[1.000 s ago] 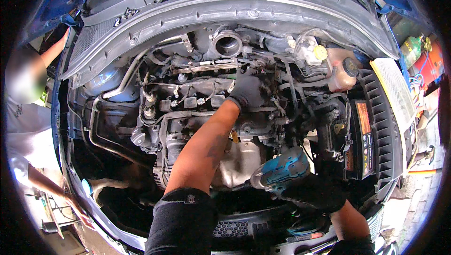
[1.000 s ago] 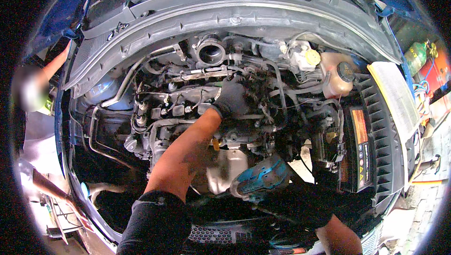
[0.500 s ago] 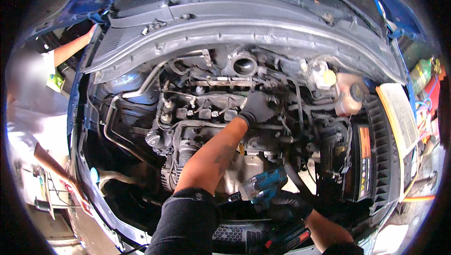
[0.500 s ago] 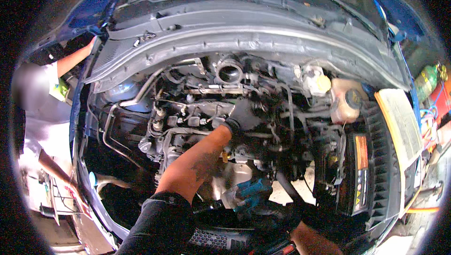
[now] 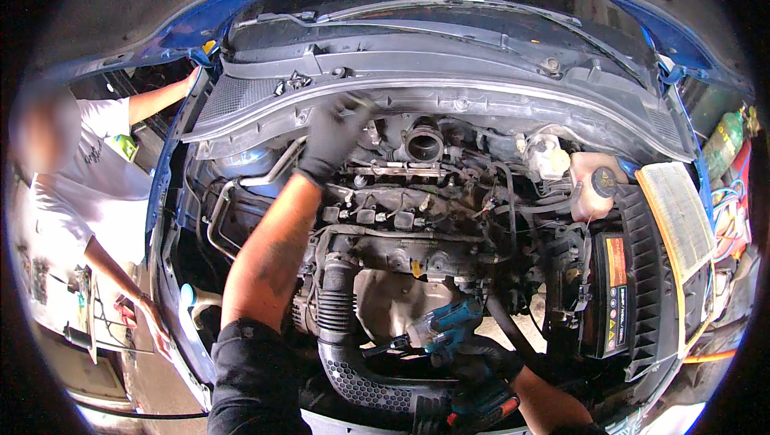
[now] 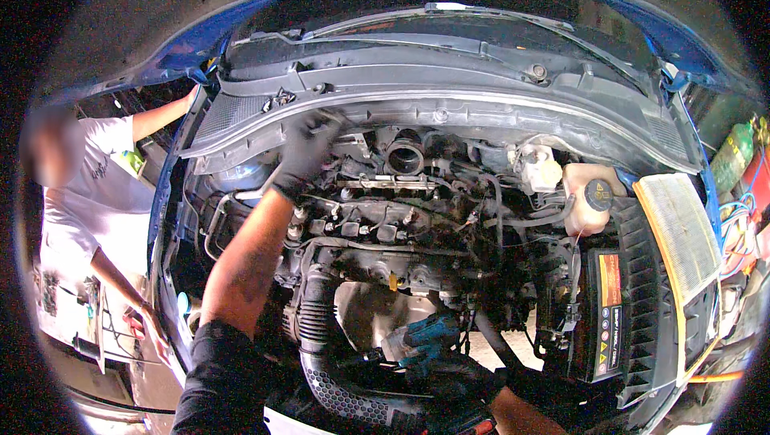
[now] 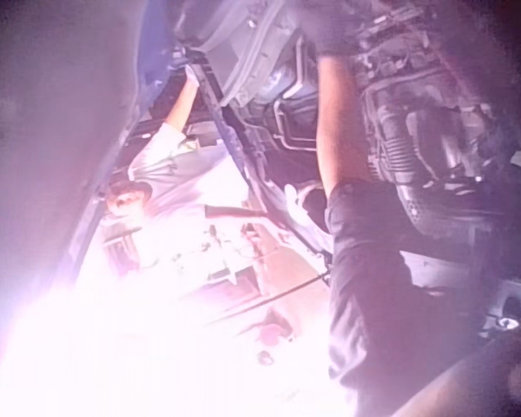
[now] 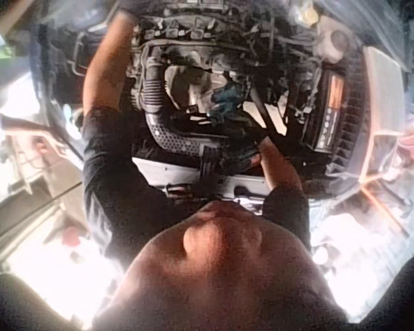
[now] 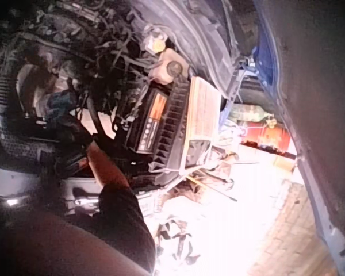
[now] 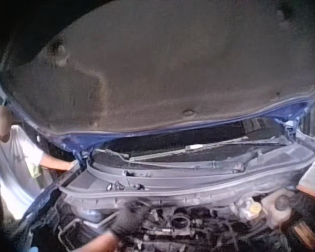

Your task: The person uses a power tool and their hands to remove bolts and work on components within a car engine bay.

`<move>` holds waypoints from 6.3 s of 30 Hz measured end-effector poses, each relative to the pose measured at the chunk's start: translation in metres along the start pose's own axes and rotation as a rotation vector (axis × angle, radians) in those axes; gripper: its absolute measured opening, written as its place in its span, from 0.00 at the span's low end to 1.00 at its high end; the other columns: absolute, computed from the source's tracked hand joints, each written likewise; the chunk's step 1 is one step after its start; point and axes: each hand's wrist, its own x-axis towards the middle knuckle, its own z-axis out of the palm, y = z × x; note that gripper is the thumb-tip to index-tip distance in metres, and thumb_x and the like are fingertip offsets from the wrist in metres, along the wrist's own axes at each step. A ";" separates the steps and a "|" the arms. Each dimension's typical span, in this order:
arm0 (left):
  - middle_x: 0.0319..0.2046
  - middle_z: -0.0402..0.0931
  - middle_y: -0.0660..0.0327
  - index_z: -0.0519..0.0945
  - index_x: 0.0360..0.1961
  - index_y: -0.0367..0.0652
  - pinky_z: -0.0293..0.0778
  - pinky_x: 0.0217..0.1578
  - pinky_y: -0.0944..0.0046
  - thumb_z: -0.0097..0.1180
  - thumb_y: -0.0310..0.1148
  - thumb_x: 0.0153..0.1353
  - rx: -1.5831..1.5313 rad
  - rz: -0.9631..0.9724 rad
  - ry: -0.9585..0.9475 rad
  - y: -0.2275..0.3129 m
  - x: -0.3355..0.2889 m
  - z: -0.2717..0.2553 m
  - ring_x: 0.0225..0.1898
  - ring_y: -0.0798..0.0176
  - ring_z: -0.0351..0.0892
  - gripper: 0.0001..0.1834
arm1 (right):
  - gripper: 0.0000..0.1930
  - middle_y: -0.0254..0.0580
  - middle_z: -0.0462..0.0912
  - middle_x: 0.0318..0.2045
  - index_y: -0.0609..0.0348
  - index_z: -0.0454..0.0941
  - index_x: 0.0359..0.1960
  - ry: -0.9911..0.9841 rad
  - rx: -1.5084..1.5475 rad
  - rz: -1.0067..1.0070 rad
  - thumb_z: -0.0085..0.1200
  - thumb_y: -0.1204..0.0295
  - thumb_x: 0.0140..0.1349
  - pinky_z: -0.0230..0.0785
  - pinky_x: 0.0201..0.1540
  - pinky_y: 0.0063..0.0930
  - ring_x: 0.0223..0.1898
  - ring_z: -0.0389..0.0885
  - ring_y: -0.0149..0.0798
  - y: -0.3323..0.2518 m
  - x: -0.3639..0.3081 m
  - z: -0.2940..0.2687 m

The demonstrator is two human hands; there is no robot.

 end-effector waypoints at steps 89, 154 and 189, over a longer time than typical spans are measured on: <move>0.30 0.81 0.52 0.82 0.41 0.48 0.75 0.38 0.43 0.57 0.45 0.55 0.536 0.614 -0.755 -0.050 -0.141 0.122 0.32 0.42 0.81 0.16 | 0.19 0.33 0.79 0.29 0.58 0.75 0.51 0.145 -0.186 -0.047 0.62 0.64 0.62 0.71 0.27 0.24 0.26 0.77 0.30 0.001 0.005 0.011; 0.62 0.70 0.46 0.73 0.62 0.42 0.61 0.65 0.51 0.74 0.60 0.33 0.318 0.043 -0.666 -0.081 -0.196 0.086 0.62 0.43 0.68 0.54 | 0.14 0.37 0.82 0.30 0.58 0.77 0.45 0.515 -1.040 -0.421 0.58 0.64 0.62 0.69 0.19 0.24 0.18 0.76 0.30 -0.209 0.066 0.141; 0.50 0.77 0.47 0.84 0.45 0.41 0.56 0.63 0.44 0.59 0.57 0.50 0.698 -0.102 -0.636 -0.033 -0.201 0.051 0.56 0.42 0.72 0.32 | 0.15 0.36 0.81 0.28 0.57 0.77 0.45 0.500 -1.047 -0.148 0.59 0.60 0.64 0.72 0.23 0.27 0.19 0.77 0.31 -0.197 0.123 0.141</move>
